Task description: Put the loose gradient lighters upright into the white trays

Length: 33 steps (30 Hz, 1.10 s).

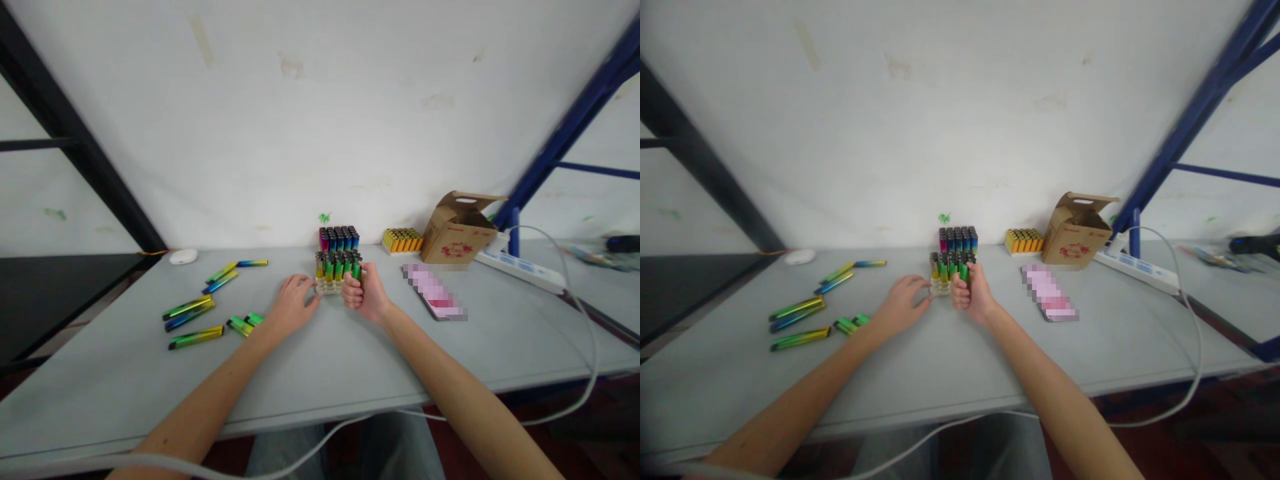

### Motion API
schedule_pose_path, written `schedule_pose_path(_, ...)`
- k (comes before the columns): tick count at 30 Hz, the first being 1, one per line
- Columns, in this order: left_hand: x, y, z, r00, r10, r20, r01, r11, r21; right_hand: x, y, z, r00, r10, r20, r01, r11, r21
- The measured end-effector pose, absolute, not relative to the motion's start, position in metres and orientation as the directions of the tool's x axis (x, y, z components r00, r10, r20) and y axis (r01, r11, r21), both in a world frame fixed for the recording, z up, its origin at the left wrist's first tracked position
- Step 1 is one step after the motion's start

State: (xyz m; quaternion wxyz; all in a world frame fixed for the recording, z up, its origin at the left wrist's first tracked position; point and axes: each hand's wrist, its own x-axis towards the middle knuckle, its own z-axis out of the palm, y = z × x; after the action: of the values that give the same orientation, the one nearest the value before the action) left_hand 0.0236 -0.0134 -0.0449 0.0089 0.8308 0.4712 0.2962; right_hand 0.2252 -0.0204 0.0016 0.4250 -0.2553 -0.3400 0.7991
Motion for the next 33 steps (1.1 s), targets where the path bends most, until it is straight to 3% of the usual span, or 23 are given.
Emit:
schedule_pose_path(5,0.024,-0.0137,-0.0451,0.383,0.79,0.479,0.773,-0.557,0.302,0.225,-0.0198,0.0033,-0.47,0.869,-0.152,-0.526,-0.414,-0.743)
schedule_pose_path(17,0.0231,-0.0127,-0.0472,0.396,0.793,0.463,0.769,-0.562,0.305,0.22,-0.0214,-0.0029,-0.62,0.777,-0.103,-0.403,-0.429,-0.808)
schedule_pose_path(24,0.0235,-0.0126,-0.0476,0.406,0.787,0.465,0.764,-0.571,0.301,0.2209,-0.0237,-0.0017,-0.605,0.791,-0.092,-0.413,-0.411,-0.813)
schedule_pose_path(30,0.0234,-0.0136,-0.047,0.395,0.804,0.444,0.777,-0.551,0.306,0.2205,-0.0266,0.0022,-0.497,0.867,-0.036,-0.441,-0.289,-0.85)
schedule_pose_path(33,0.0229,-0.0144,-0.045,0.397,0.811,0.43,0.776,-0.547,0.315,0.2195,-0.0231,-0.0012,-0.343,0.938,0.049,-0.402,-0.1,-0.91)
